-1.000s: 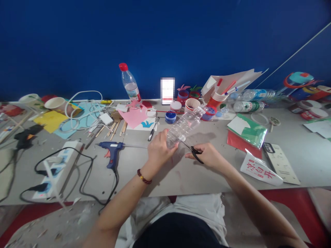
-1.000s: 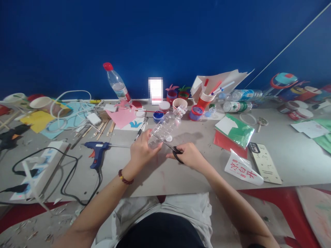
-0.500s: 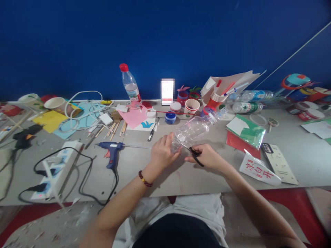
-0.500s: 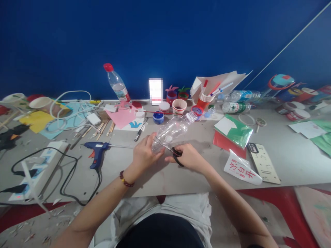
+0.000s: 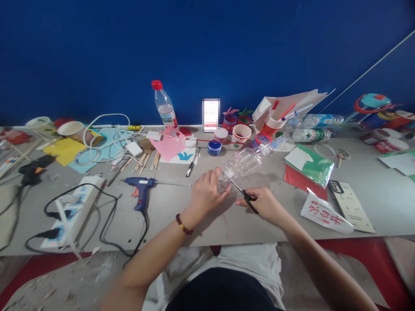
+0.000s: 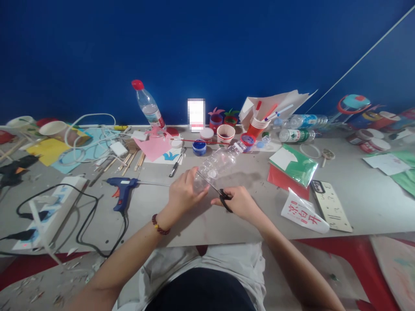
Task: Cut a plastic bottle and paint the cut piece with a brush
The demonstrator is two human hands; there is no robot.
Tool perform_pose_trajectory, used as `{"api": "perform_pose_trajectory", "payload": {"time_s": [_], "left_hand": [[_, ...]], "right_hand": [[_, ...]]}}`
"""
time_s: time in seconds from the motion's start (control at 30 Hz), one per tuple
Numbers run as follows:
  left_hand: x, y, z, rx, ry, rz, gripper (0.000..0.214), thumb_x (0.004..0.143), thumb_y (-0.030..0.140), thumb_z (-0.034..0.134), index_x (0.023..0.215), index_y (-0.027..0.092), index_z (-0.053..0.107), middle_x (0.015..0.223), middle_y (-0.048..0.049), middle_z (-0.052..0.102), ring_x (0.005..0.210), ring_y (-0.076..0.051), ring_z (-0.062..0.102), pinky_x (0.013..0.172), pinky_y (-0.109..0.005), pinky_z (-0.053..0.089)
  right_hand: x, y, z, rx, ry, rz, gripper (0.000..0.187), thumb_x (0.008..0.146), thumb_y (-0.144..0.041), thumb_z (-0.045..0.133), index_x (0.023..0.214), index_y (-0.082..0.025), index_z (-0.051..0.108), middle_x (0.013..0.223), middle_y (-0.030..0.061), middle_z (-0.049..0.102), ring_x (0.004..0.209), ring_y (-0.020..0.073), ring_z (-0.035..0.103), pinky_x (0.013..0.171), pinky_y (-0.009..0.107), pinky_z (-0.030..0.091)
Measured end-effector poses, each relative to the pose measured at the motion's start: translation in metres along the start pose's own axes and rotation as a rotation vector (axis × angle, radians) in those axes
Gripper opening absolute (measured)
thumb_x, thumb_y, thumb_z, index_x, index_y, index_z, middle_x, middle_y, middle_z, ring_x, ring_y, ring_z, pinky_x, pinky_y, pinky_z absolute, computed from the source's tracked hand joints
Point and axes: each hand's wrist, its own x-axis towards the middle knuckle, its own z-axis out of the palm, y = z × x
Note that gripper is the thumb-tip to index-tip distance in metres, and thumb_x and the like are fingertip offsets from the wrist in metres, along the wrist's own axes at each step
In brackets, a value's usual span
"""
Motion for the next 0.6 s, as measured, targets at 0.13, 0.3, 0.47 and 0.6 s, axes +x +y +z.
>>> {"api": "perform_pose_trajectory", "payload": {"time_s": [0.13, 0.3, 0.47, 0.6], "left_hand": [[-0.002, 0.006, 0.001, -0.003, -0.066, 0.021, 0.051, 0.089, 0.045, 0.059, 0.125, 0.01, 0.056, 0.096, -0.0116, 0.071, 0.08, -0.024, 0.067, 0.065, -0.033, 0.049], [-0.003, 0.013, 0.002, 0.012, -0.199, 0.007, 0.051, 0.087, 0.044, 0.062, 0.126, 0.011, 0.057, 0.093, -0.0101, 0.07, 0.081, -0.024, 0.067, 0.064, -0.033, 0.048], [-0.005, 0.018, 0.002, 0.006, -0.29, 0.005, 0.054, 0.084, 0.04, 0.065, 0.129, 0.012, 0.056, 0.094, -0.0106, 0.069, 0.083, -0.026, 0.066, 0.066, -0.035, 0.05], [-0.007, 0.022, 0.003, -0.004, -0.317, 0.05, 0.054, 0.084, 0.038, 0.064, 0.131, 0.011, 0.054, 0.096, -0.0118, 0.068, 0.083, -0.027, 0.065, 0.066, -0.036, 0.05]], "right_hand": [[-0.007, 0.015, 0.004, 0.067, -0.008, 0.043, 0.062, 0.061, -0.069, 0.078, 0.052, -0.02, 0.04, 0.05, -0.0061, 0.033, 0.05, 0.0075, 0.029, 0.044, 0.023, 0.021], [-0.015, 0.028, 0.009, 0.183, -0.043, 0.139, 0.063, 0.058, -0.069, 0.08, 0.051, -0.021, 0.039, 0.045, -0.0068, 0.033, 0.045, 0.0063, 0.028, 0.043, 0.024, 0.018], [-0.027, 0.035, 0.017, 0.229, -0.028, 0.199, 0.061, 0.062, -0.069, 0.077, 0.049, -0.021, 0.043, 0.039, -0.0057, 0.039, 0.04, 0.0067, 0.032, 0.042, 0.023, 0.022], [-0.038, 0.038, 0.023, 0.24, -0.01, 0.252, 0.06, 0.065, -0.069, 0.075, 0.049, -0.021, 0.043, 0.037, -0.0052, 0.042, 0.037, 0.0064, 0.032, 0.041, 0.023, 0.022]]}}
